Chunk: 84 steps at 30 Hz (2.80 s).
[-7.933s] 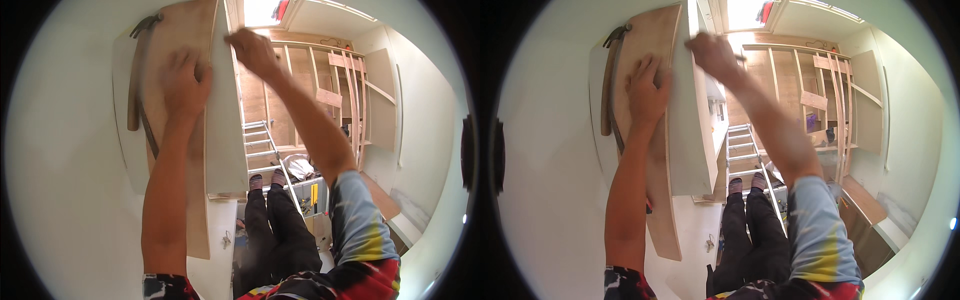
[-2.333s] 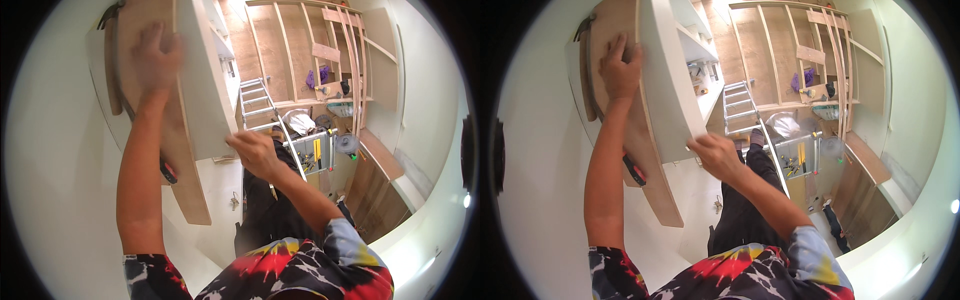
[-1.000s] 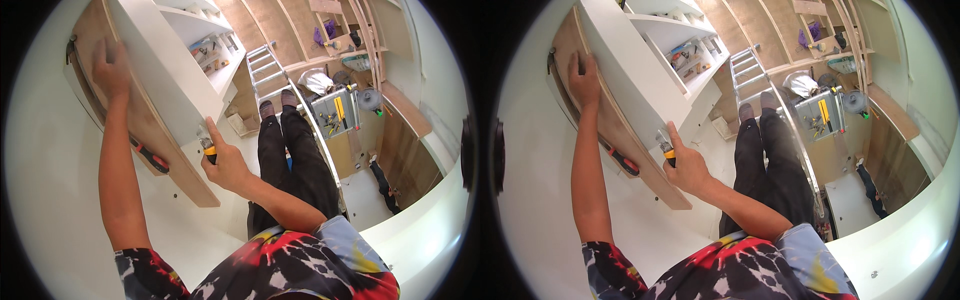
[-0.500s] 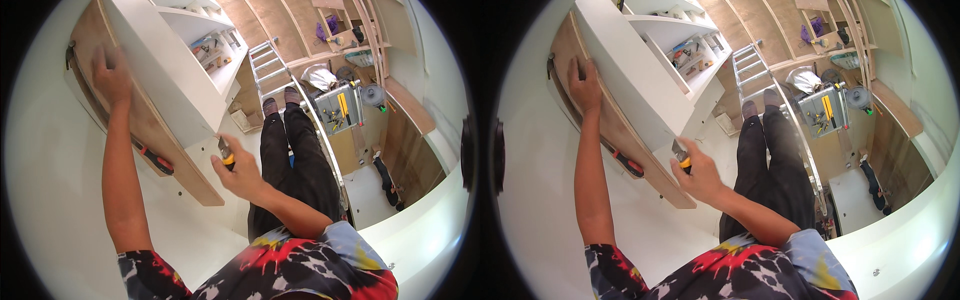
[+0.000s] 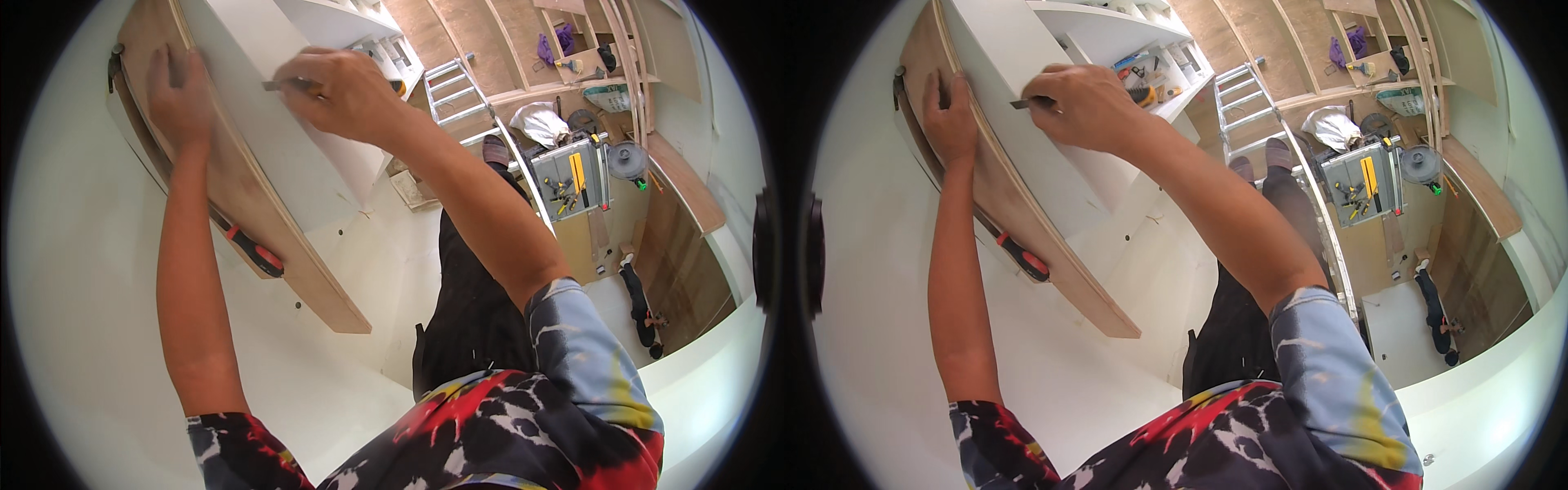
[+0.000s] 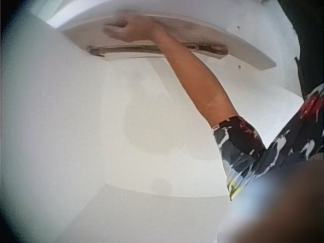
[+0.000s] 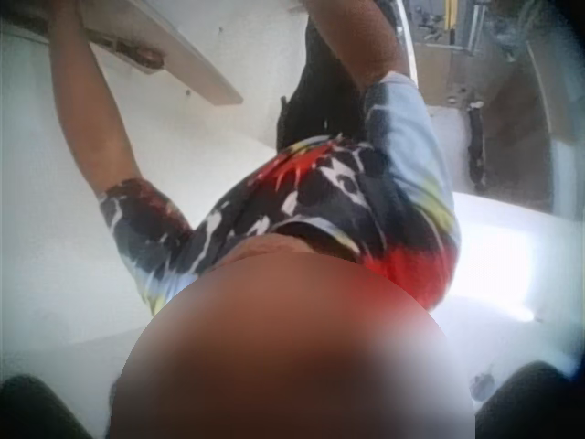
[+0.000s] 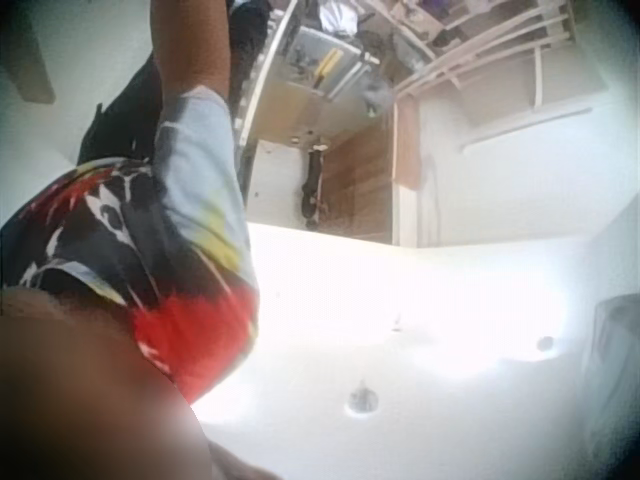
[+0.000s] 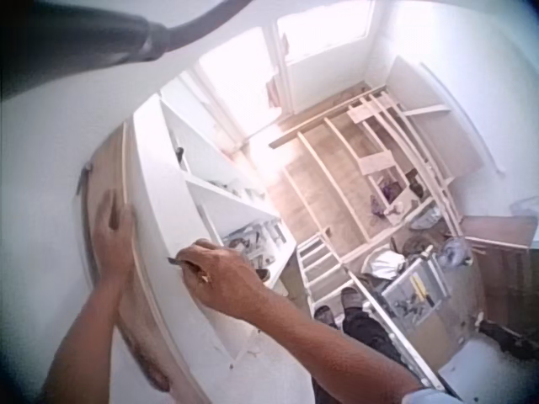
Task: The person is installing a white cabinet on a wall. They use a utility knife to score the cabinet's edge, then a hammer to tap it into place. The person adjusts the cabinet's position and secures it to the wall.
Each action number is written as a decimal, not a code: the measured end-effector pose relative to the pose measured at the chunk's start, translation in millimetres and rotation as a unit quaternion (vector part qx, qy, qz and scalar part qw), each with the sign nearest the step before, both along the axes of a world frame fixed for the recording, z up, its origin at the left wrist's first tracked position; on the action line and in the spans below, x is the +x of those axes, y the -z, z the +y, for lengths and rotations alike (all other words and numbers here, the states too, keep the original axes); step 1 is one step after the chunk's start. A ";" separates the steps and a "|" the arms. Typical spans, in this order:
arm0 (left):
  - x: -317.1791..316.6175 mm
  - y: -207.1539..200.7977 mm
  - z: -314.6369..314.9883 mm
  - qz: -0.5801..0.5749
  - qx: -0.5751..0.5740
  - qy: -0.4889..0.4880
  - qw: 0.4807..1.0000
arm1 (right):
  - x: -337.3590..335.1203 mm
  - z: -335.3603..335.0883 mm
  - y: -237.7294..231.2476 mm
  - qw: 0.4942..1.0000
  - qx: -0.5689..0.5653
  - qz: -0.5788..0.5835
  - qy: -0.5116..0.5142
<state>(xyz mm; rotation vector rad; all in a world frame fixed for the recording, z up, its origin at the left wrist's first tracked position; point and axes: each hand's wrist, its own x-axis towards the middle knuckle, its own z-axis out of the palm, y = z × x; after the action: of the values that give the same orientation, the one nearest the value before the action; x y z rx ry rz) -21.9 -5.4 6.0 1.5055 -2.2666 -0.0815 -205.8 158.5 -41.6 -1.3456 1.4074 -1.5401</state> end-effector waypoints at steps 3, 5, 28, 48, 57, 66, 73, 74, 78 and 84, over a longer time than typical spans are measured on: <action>-0.8 -0.6 -1.3 0.000 0.003 0.000 1.000 | -0.3 -9.1 -7.3 0.998 0.022 0.055 -0.009; -1.2 -1.1 -2.0 0.000 0.005 -0.004 1.000 | -0.7 -8.6 -10.0 0.998 0.009 0.065 -0.013; -3.9 -6.3 -1.1 -0.033 0.043 -0.018 0.998 | 14.0 167.9 -99.5 0.825 0.465 -0.319 0.042; -2.5 -3.7 -2.8 -0.035 0.015 0.001 0.999 | 47.1 95.2 -95.5 0.923 0.372 -0.097 0.030; -0.9 -3.1 -1.0 -0.032 0.020 0.001 0.999 | 54.0 113.8 -125.5 0.914 0.380 -0.139 0.018; -4.0 -3.0 -2.1 -0.036 -0.004 0.023 0.999 | 61.4 71.4 -113.2 0.929 0.337 -0.140 0.063; -5.3 -6.7 5.2 -0.028 0.015 0.023 0.999 | 67.9 89.0 -142.6 0.950 0.281 -0.131 0.024; -6.1 -7.2 5.3 -0.036 0.014 0.025 0.999 | 65.8 87.9 -139.9 0.941 0.315 -0.114 0.047; -8.5 -7.9 3.4 -0.043 0.000 0.022 0.999 | 61.5 80.3 -124.6 0.919 0.389 -0.054 0.035; -4.6 -7.0 4.9 -0.025 0.038 0.014 0.999 | 67.2 103.3 -141.3 0.910 0.391 -0.139 0.004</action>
<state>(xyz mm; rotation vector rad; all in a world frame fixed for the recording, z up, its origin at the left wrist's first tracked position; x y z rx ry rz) -26.5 -0.5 13.0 1.5309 -2.3481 -0.1409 -138.6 261.8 99.7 -0.6023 1.5865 -0.9319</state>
